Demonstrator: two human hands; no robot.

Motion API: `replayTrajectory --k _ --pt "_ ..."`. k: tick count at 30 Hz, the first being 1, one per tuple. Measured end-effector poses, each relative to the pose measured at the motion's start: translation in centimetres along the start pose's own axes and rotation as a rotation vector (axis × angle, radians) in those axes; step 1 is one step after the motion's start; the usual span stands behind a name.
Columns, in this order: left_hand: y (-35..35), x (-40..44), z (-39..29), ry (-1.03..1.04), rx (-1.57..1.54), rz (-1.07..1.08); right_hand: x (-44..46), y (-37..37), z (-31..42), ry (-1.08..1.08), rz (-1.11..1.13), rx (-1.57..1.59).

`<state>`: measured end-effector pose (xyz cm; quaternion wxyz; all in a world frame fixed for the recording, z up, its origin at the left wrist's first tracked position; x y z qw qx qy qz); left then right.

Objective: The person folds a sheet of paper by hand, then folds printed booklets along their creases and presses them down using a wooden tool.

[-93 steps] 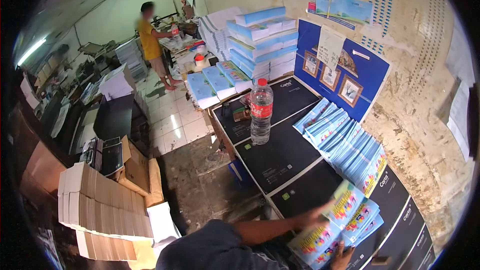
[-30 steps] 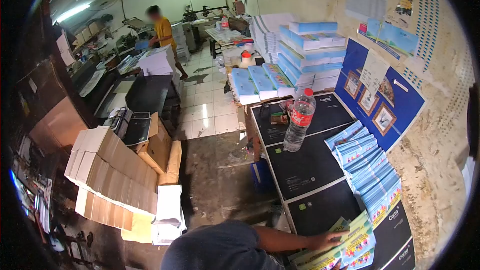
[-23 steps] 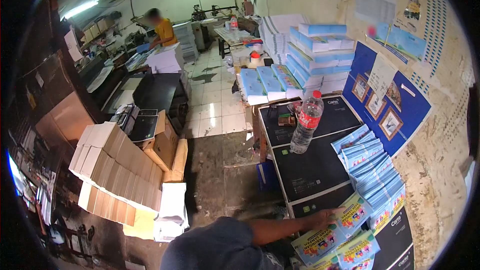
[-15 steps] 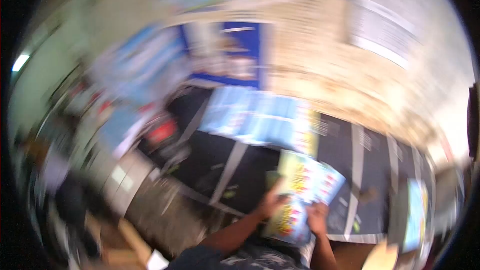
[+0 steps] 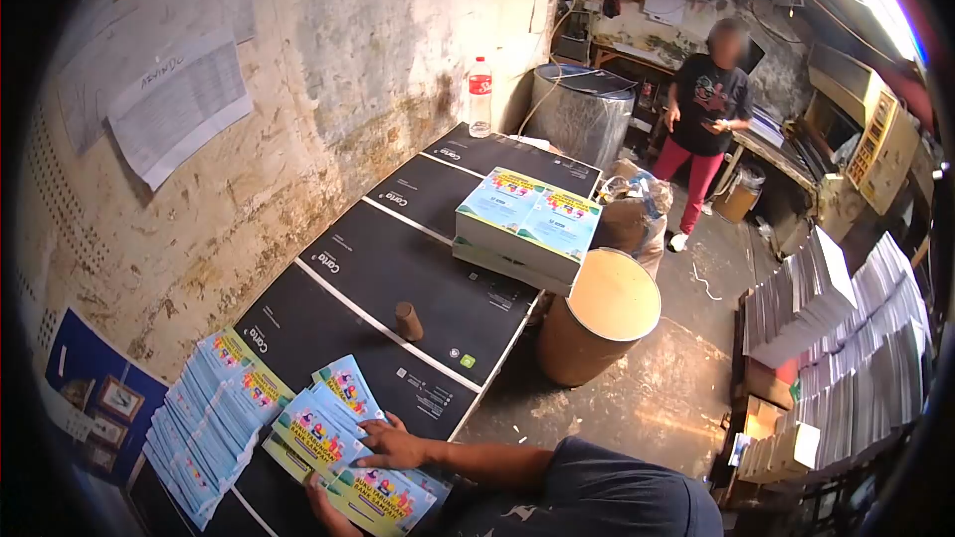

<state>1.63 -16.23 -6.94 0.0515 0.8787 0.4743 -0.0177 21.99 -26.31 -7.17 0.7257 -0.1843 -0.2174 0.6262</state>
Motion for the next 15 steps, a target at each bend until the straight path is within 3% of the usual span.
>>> replayTrajectory --k 3,5,7,8,9,11,15 --pt "1.3 -0.7 -0.4 -0.154 -0.069 -0.038 0.1 -0.1 0.7 -0.026 0.006 -0.074" --pt "2.9 -2.0 -3.8 -0.147 0.102 -0.056 -0.1 -0.3 0.9 -0.007 0.078 -0.053" --pt "1.6 -2.4 -2.4 -0.247 -0.063 -0.152 0.2 0.3 -0.3 -0.002 0.055 -0.009" --pt "0.2 -2.0 -2.7 -0.111 0.023 -0.198 0.3 0.6 -0.7 0.010 0.035 0.039" --pt "-0.4 -2.4 -3.6 -0.109 0.022 -0.199 0.2 0.4 -0.6 0.008 0.035 0.038" --pt "-1.7 -4.1 -4.5 -0.346 -0.291 -0.178 -0.3 -0.4 -0.2 -0.027 -0.014 0.213" --pt "-2.1 -3.5 -6.4 -0.196 -0.378 -0.166 -0.3 -0.1 1.0 -0.097 0.063 0.075"
Point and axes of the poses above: each hand's wrist, its own x-axis towards the middle knuckle, its own y-axis out of the palm, z = x × y, the point moved 6 cm from there along x, towards the middle knuckle, and after that the axes turned 7 degrees about -y, right-handed, at the moved point
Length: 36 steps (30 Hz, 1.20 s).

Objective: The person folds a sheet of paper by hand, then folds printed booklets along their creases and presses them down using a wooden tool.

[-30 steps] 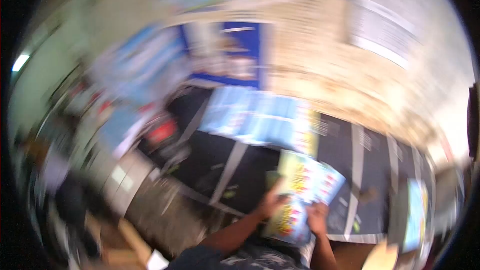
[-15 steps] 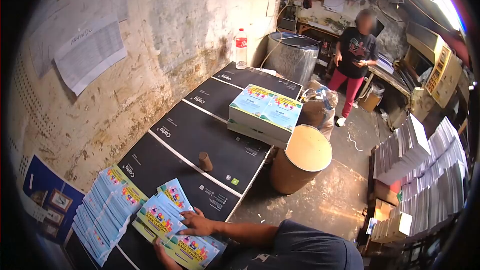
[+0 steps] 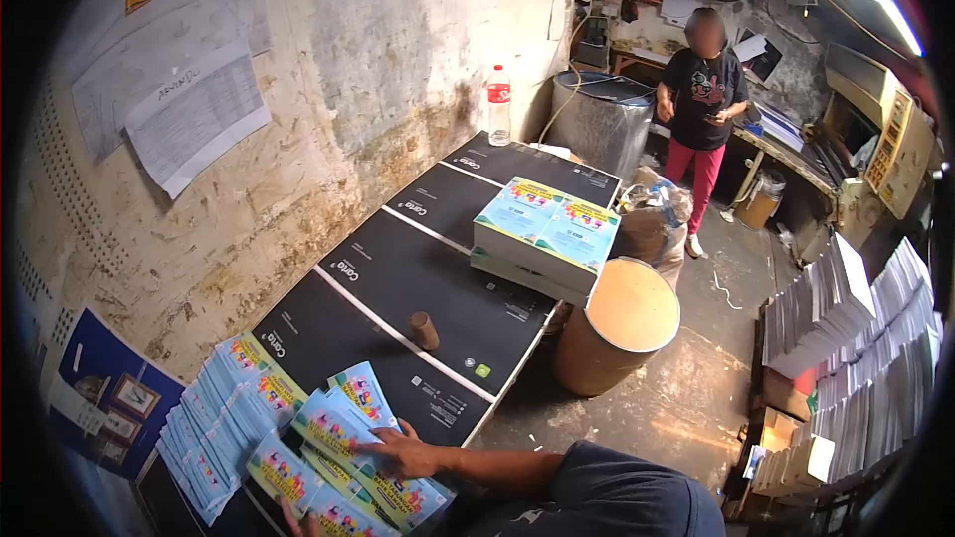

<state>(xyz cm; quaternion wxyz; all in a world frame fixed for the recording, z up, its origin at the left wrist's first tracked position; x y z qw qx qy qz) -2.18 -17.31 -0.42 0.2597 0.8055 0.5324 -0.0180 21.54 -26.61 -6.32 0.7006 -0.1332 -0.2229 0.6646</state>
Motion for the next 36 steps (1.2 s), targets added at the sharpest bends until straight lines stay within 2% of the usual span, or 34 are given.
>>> replayTrajectory --k 2,4,6,7,8,9,10,11,13,14,16,17,18,20,21,22,25,27,28,30,32,34,36 --pt "2.0 -0.1 1.4 0.079 0.026 0.057 0.2 0.4 -0.5 0.057 0.092 -0.158" --pt "3.6 0.1 3.5 0.141 0.075 0.132 0.3 0.5 -0.9 0.106 0.069 -0.149" --pt "1.3 3.5 7.1 0.362 0.337 0.145 0.3 1.2 -2.2 0.076 -0.007 -0.255" --pt "1.6 3.0 7.4 0.338 0.346 0.131 0.4 1.7 -3.3 -0.043 0.088 -0.420" --pt "3.1 2.6 6.2 0.306 0.357 0.087 -0.1 1.1 -0.8 -0.433 -0.287 -0.666" --pt "3.0 2.2 6.1 0.170 0.207 0.072 -0.4 2.2 -4.7 -0.024 0.087 -0.370" --pt "2.5 2.1 6.0 0.156 0.198 0.121 -1.3 2.6 -4.6 -0.221 -0.076 -0.554" --pt "2.3 2.0 6.0 0.173 0.075 0.184 -1.4 2.3 -4.8 -0.179 -0.155 -0.370" --pt "0.7 1.7 4.9 0.265 0.323 0.074 -1.0 1.2 -4.0 -0.120 -0.222 -0.052" --pt "-0.1 1.3 4.3 0.163 0.181 0.052 -0.5 1.0 -4.0 -0.012 -0.174 -0.046" --pt "-1.9 1.0 3.3 0.188 0.097 0.050 0.4 -0.9 0.2 0.046 -0.130 0.066" --pt "-2.4 0.9 2.7 0.182 -0.017 0.051 0.4 -0.4 -1.2 0.077 0.001 0.004" --pt "-3.0 0.7 2.1 0.165 -0.128 0.060 -0.3 -0.1 -0.7 0.098 -0.007 0.008" --pt "-3.5 0.6 0.3 0.266 -0.167 0.149 0.2 -1.1 0.9 0.062 -0.118 0.037" --pt "-3.4 1.0 0.0 0.365 -0.070 0.134 0.4 -0.8 1.3 -0.013 -0.124 -0.021" --pt "-3.4 1.4 -0.4 0.461 0.028 0.111 0.3 -0.5 0.6 0.071 -0.017 -0.068" --pt "-0.7 0.7 1.4 0.168 -0.038 0.102 -1.2 0.6 0.1 0.166 0.095 -0.080" --pt "0.9 2.1 3.5 0.187 0.186 0.083 0.0 0.2 -1.4 0.130 0.040 -0.007" --pt "1.8 2.2 4.1 0.216 0.317 0.088 0.1 0.0 -1.0 0.089 -0.071 0.040" --pt "2.5 2.6 5.7 0.181 0.325 0.067 0.5 0.0 0.7 0.119 -0.115 -0.129" --pt "2.2 2.5 5.3 0.249 0.374 0.070 0.5 -0.4 0.3 0.118 -0.115 -0.081" --pt "1.2 2.1 5.3 0.070 -0.173 0.107 0.6 -0.5 0.5 0.103 -0.099 0.027" --pt "0.7 1.9 5.4 0.050 -0.197 0.082 0.5 -0.7 1.0 0.113 -0.101 0.054"
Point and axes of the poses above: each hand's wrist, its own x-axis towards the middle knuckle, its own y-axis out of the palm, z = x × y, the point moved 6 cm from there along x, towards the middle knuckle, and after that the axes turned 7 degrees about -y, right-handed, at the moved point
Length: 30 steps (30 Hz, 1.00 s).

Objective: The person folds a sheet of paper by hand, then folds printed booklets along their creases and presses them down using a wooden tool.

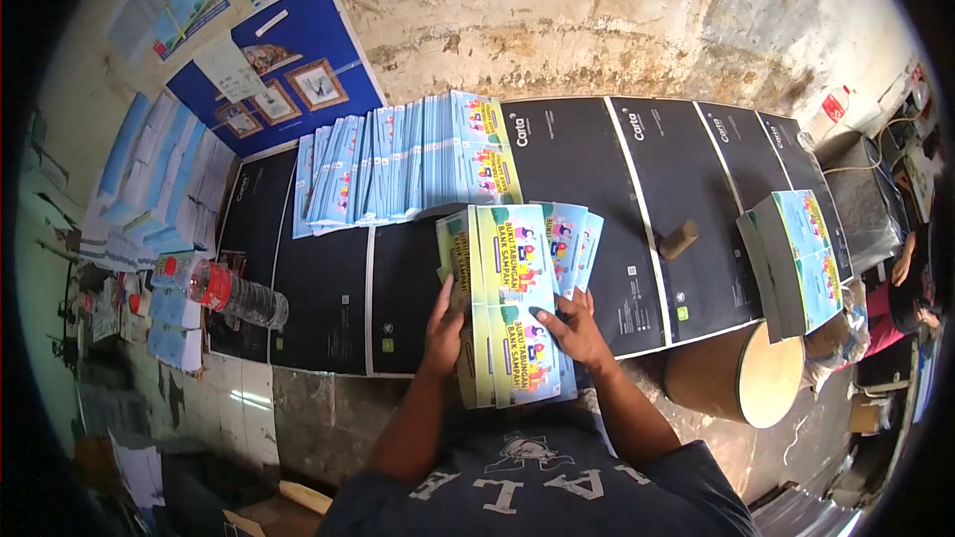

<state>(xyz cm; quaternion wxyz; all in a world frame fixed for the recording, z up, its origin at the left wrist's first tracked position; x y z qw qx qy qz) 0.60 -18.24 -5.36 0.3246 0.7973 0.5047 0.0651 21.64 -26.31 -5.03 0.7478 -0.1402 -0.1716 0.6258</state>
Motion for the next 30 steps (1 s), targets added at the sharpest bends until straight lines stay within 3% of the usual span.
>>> replayTrajectory --k 2,4,6,8,10,20,27,30 --pt "-1.6 0.8 2.2 -0.137 0.173 -0.014 0.2 0.1 -0.1 -0.071 -0.041 -0.010" --pt "-1.0 0.6 3.3 -0.148 0.213 0.005 0.1 0.3 -0.4 -0.054 -0.031 -0.054" --pt "0.3 0.6 3.2 -0.218 -0.233 0.068 0.1 0.4 -0.5 -0.034 -0.044 -0.037" --pt "0.7 0.4 3.0 -0.315 -0.224 0.003 0.2 0.3 -0.9 -0.041 -0.046 -0.045" --pt "0.7 0.0 2.6 -0.326 0.362 0.027 0.1 0.4 -0.4 -0.057 -0.050 -0.054" --pt "2.0 -0.6 3.1 -0.383 -0.143 0.090 0.1 0.3 -1.0 -0.018 -0.030 -0.039" --pt "2.1 -0.8 3.4 -0.428 -0.180 0.061 0.0 0.4 -1.6 -0.001 -0.061 0.026" --pt "0.5 -0.9 1.4 -0.191 0.443 -0.141 0.2 0.3 -1.3 -0.027 -0.066 -0.010"
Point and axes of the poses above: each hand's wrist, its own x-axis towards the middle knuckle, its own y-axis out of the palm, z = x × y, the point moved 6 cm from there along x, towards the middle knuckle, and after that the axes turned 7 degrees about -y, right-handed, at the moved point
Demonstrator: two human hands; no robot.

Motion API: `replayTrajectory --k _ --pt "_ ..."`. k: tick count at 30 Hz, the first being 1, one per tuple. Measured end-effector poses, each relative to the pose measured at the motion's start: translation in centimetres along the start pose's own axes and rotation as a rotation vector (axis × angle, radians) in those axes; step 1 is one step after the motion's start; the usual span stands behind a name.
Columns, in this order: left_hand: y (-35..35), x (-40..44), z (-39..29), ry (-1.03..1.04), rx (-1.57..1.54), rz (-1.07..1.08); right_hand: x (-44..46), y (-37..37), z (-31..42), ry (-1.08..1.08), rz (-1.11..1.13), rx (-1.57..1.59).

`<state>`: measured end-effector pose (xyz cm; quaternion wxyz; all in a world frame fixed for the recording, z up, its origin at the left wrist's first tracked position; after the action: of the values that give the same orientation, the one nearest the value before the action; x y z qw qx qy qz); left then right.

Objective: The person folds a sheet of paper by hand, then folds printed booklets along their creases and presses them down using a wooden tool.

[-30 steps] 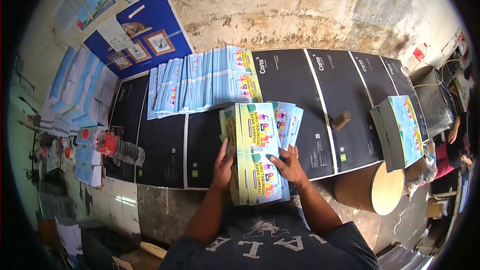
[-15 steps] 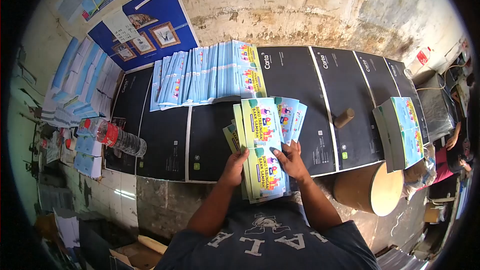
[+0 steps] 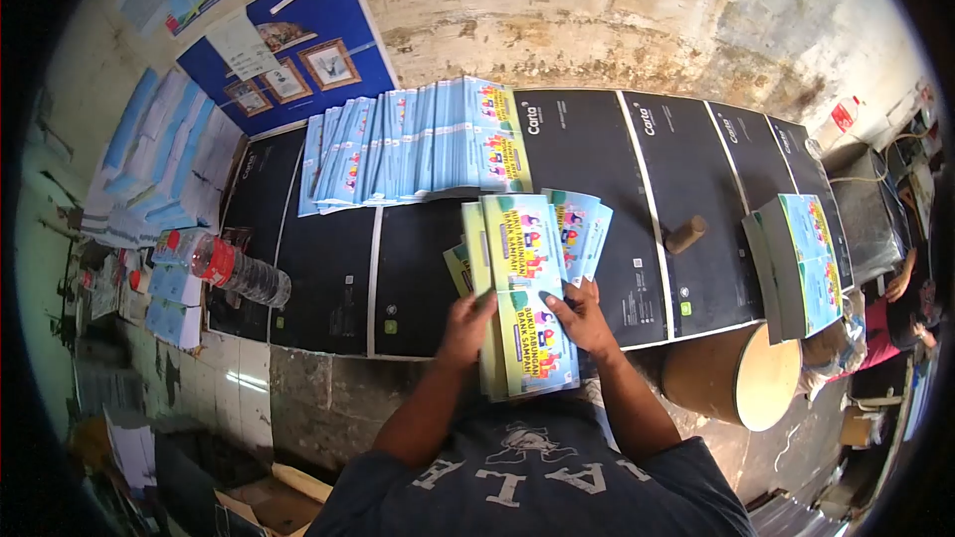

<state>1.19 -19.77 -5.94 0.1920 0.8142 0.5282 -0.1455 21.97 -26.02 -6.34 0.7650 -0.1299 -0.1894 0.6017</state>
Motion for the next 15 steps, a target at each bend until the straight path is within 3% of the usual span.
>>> replayTrajectory --k 2,3,6,8,10,15 --pt "-2.9 -1.8 -1.8 -0.074 -0.244 0.031 0.0 -0.2 0.5 0.001 0.005 -0.004" --pt "-4.4 -2.4 -3.3 0.007 -0.376 0.055 -0.1 -0.3 0.0 -0.012 -0.011 0.016" --pt "-7.7 -1.6 -3.9 0.123 -0.310 0.023 -0.2 0.3 -0.4 -0.075 0.019 -0.175" --pt "-5.9 0.9 -0.5 0.080 -0.254 0.054 -0.1 0.8 -2.1 0.034 0.057 -0.080" --pt "-2.6 2.1 1.2 0.074 0.048 -0.009 -0.2 0.4 -0.5 -0.021 0.032 -0.138" --pt "1.9 1.5 0.9 -0.052 -0.363 0.237 0.2 0.2 0.3 0.013 0.130 -0.019"
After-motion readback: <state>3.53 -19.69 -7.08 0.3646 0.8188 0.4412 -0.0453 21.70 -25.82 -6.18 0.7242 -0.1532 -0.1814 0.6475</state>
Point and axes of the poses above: each hand's wrist, its own x-axis towards the middle knuckle, its own y-axis out of the palm, z = x × y, the point moved 6 cm from there along x, towards the middle knuckle, and after that the axes turned 7 degrees about -y, right-handed, at the moved point
